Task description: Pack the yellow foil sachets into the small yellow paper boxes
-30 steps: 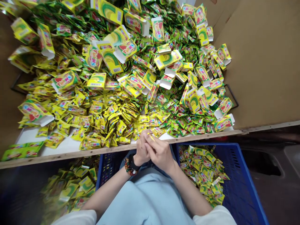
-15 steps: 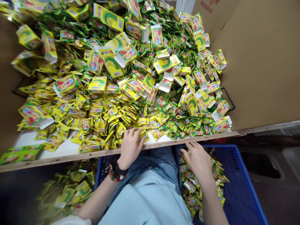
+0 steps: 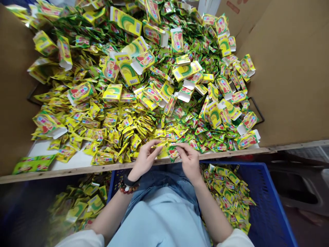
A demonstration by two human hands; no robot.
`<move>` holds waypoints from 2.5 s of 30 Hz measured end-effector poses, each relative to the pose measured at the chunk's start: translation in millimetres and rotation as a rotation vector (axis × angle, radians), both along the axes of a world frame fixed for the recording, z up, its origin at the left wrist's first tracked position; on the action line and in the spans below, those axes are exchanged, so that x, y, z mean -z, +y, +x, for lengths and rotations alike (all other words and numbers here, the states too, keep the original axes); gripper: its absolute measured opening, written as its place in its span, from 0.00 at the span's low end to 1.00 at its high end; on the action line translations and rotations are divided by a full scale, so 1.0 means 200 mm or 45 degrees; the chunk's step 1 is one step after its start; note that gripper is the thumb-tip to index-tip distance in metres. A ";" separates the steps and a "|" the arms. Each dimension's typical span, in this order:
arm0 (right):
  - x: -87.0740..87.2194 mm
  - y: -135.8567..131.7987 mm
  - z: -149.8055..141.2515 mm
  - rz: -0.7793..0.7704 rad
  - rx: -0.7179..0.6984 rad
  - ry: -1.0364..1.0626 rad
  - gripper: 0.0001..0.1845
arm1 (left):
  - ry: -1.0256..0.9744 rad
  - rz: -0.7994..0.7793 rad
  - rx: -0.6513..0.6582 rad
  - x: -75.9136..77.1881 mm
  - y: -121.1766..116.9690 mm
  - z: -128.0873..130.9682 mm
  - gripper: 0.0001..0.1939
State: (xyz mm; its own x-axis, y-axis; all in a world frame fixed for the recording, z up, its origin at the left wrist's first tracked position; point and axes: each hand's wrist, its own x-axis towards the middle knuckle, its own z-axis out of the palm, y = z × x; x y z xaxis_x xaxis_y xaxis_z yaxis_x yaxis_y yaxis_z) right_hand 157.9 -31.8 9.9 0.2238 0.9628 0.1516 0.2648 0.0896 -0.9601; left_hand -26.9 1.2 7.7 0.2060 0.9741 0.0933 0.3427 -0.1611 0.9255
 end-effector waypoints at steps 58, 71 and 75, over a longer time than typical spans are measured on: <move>-0.30 0.04 0.09 -0.101 -0.254 -0.556 0.10 | 0.413 0.652 0.058 0.11 -0.08 0.18 0.31; -0.15 -0.04 -0.16 0.425 -0.104 -0.991 0.07 | 0.112 0.634 -0.238 0.19 -0.15 0.19 0.24; -0.11 -0.08 -0.14 0.316 -0.241 -0.690 0.13 | 0.145 0.666 -0.244 0.22 -0.16 0.18 0.26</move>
State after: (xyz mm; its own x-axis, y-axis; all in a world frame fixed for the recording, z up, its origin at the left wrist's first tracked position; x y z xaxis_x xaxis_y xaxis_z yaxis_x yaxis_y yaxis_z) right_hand 129.3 -47.9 32.7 -0.1183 0.8998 0.4200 0.6661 0.3856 -0.6385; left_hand 9.1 -30.5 -37.2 0.0672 0.8251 0.5610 0.5037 -0.5134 0.6947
